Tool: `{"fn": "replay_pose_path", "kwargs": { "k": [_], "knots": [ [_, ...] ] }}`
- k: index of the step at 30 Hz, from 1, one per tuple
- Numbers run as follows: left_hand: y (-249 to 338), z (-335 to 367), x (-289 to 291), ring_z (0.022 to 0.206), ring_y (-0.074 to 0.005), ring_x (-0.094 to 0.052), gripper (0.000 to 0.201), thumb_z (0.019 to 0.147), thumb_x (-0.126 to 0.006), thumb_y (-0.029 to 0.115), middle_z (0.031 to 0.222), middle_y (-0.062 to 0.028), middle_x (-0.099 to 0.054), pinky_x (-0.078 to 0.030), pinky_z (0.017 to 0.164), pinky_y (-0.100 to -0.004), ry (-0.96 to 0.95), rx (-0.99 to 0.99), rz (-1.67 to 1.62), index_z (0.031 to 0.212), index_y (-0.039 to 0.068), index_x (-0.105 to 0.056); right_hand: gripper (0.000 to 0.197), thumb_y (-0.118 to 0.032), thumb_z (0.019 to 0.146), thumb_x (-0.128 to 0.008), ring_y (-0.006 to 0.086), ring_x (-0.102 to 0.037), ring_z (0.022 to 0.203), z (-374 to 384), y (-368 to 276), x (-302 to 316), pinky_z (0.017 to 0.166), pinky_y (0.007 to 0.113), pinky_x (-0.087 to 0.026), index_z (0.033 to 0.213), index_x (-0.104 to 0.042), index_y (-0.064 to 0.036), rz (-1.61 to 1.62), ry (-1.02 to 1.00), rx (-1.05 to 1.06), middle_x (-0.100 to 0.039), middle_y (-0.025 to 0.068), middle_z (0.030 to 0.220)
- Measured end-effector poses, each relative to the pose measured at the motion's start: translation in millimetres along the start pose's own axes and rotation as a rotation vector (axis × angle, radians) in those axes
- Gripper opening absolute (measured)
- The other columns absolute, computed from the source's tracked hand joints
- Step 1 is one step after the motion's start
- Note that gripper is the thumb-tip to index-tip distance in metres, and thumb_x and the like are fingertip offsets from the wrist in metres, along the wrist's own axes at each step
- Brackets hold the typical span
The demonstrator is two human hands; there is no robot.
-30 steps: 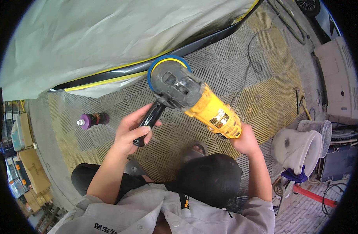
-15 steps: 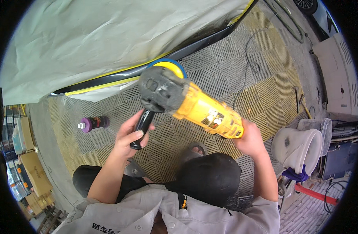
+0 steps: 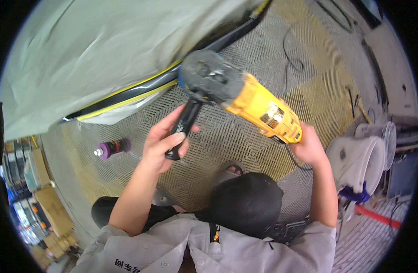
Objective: The person uses a yellow electric polisher with a blue pad to polish the black car bumper. They repeatedly apply a purple liquid compound from a bottle onto the bumper and continue polishing the surface.
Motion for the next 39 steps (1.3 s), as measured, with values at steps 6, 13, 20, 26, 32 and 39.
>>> {"fn": "replay_pose_path", "kwargs": {
  "k": [6, 13, 20, 26, 32, 39],
  "knots": [
    [1.9, -57.9, 38.5, 0.066, -0.0179, -0.065, 0.081, 0.094, -0.071, 0.006, 0.127, -0.0289, -0.069, -0.051, 0.059, -0.0273, 0.120, -0.084, -0.046, 0.168, 0.000, -0.037, 0.038, -0.007, 0.077, -0.069, 0.0482, -0.070, 0.107, -0.3, -20.4, -46.2, 0.094, 0.053, -0.057, 0.114, -0.068, 0.0012, -0.046, -0.055, -0.005, -0.074, 0.0257, 0.108],
    [-7.7, -52.9, 46.9, 0.066, -0.0182, -0.064, 0.080, 0.094, -0.071, 0.009, 0.126, -0.0254, -0.069, -0.052, 0.058, -0.0296, 0.115, -0.046, -0.031, 0.168, 0.004, -0.040, 0.039, -0.009, 0.077, -0.070, 0.0471, -0.071, 0.104, 1.2, -21.6, -39.5, 0.091, 0.054, -0.058, 0.114, -0.069, -0.0008, -0.083, -0.043, -0.020, -0.075, 0.0250, 0.107],
    [-6.1, 16.7, -13.2, 0.069, -0.0160, -0.063, 0.082, 0.097, -0.067, 0.010, 0.127, -0.0227, -0.068, -0.051, 0.062, -0.0274, -0.003, -0.003, 0.040, 0.170, -0.001, -0.030, 0.035, -0.004, 0.083, -0.072, 0.0416, -0.075, 0.106, 8.9, 23.2, 2.7, 0.093, 0.043, -0.059, 0.117, -0.071, 0.0034, 0.084, 0.060, -0.064, -0.077, 0.0262, 0.109],
    [8.9, 73.2, -64.7, 0.071, -0.0149, -0.062, 0.076, 0.099, -0.069, 0.009, 0.126, -0.0224, -0.069, -0.052, 0.065, -0.0271, -0.043, 0.042, 0.096, 0.167, -0.001, -0.037, 0.038, 0.002, 0.086, -0.071, 0.0234, -0.076, 0.112, 22.3, 66.8, 25.8, 0.099, 0.036, -0.056, 0.125, -0.070, 0.0047, 0.190, 0.100, 0.021, -0.080, 0.0190, 0.115],
    [18.0, 119.4, -99.8, 0.072, -0.0125, -0.062, 0.073, 0.099, -0.071, 0.007, 0.124, -0.0183, -0.072, -0.053, 0.065, -0.0264, -0.109, 0.039, 0.130, 0.165, 0.000, -0.043, 0.055, 0.012, 0.077, -0.062, 0.0176, -0.069, 0.116, 31.4, 105.5, 43.7, 0.107, 0.033, -0.051, 0.132, -0.067, 0.0049, 0.260, 0.112, -0.078, -0.077, 0.0115, 0.124],
    [21.6, 111.4, -98.5, 0.072, -0.0134, -0.063, 0.074, 0.099, -0.070, 0.005, 0.124, -0.0201, -0.072, -0.053, 0.064, -0.0269, -0.056, 0.064, 0.176, 0.166, 0.000, -0.040, 0.055, 0.012, 0.077, -0.060, 0.0161, -0.069, 0.112, 35.6, 105.3, 32.4, 0.104, 0.032, -0.052, 0.131, -0.069, 0.0038, 0.232, 0.040, -0.109, -0.078, 0.0111, 0.120]
  ]
}}
Point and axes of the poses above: each hand's wrist, its own z-axis towards the middle knuckle, its own x-axis out of the back of the hand, y = z × x, the point moved 4 cm from there along z, towards the middle knuckle
